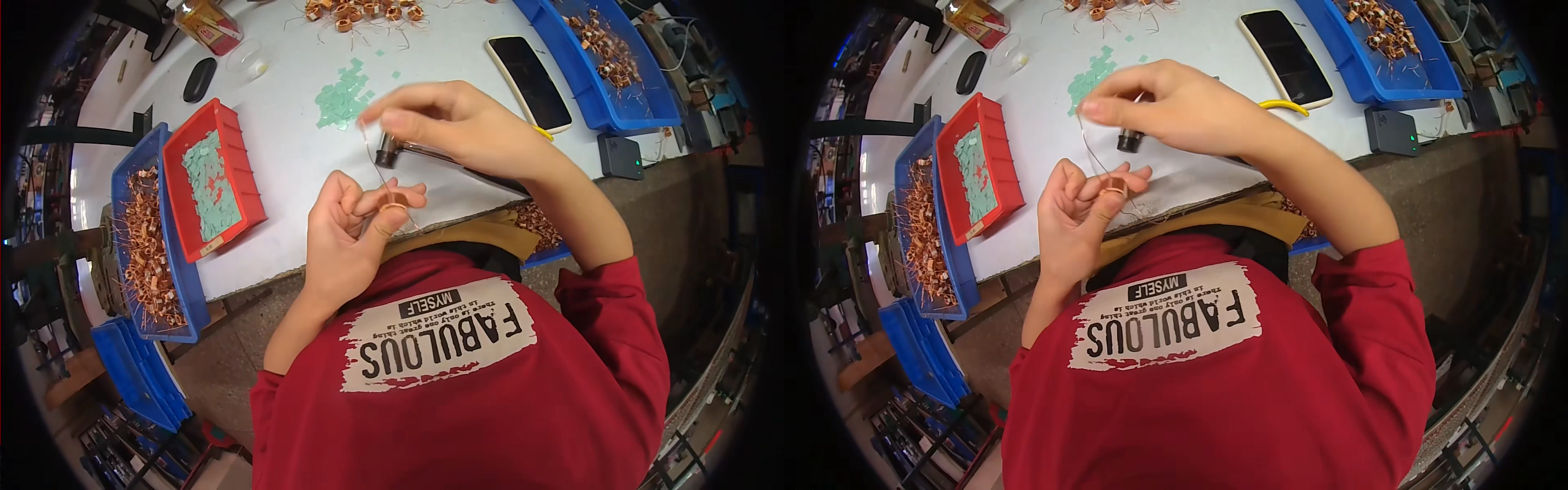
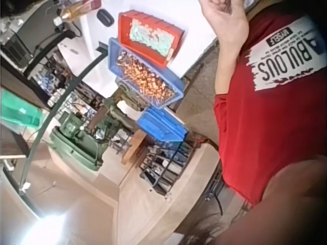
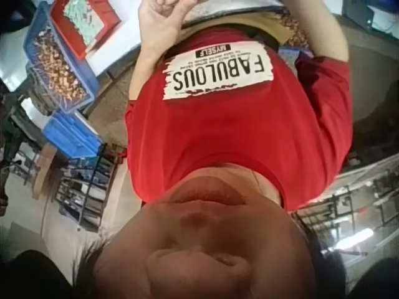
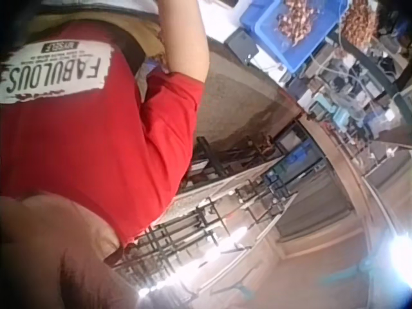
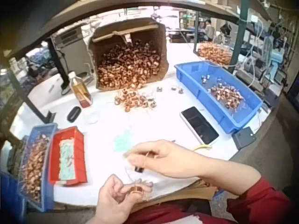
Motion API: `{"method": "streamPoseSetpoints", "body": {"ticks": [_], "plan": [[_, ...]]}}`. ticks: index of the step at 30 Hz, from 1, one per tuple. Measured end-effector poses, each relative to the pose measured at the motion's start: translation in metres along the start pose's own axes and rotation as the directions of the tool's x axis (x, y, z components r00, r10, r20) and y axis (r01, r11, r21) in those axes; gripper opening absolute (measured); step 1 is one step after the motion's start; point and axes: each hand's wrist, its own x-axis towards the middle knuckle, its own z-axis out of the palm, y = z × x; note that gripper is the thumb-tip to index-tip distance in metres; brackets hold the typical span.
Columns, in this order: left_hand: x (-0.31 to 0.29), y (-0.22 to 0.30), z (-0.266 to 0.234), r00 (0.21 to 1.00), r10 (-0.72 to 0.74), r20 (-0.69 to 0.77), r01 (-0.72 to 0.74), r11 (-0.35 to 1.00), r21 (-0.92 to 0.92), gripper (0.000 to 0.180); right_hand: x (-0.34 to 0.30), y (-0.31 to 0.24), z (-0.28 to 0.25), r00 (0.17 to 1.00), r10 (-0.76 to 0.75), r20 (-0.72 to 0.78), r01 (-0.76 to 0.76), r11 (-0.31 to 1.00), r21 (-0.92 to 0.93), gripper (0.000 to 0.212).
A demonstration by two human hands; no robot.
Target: The worker is assembling and securing small copper wire coils using a mallet and pliers.
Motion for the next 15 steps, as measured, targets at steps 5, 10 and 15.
{"method": "streamPoseSetpoints", "body": {"ticks": [5,10,15], "plan": [[0.005,-0.001,-0.009,0.978,0.105,-0.18,-0.144,0.966,-0.216,0.036,-0.018,0.023,0.023,0.921,-0.228,-0.316,0.192,0.971,-0.143,0.01],[0.007,-0.001,-0.011,0.97,0.12,-0.21,-0.171,0.954,-0.245,0.035,-0.035,0.027,0.032,0.887,-0.451,-0.097,0.371,0.822,-0.432,0.008],[0.007,-0.008,-0.014,0.986,0.053,-0.159,-0.103,0.94,-0.325,0.03,-0.04,0.033,0.03,0.877,-0.481,-0.003,0.411,0.753,-0.514,0.009]]}}
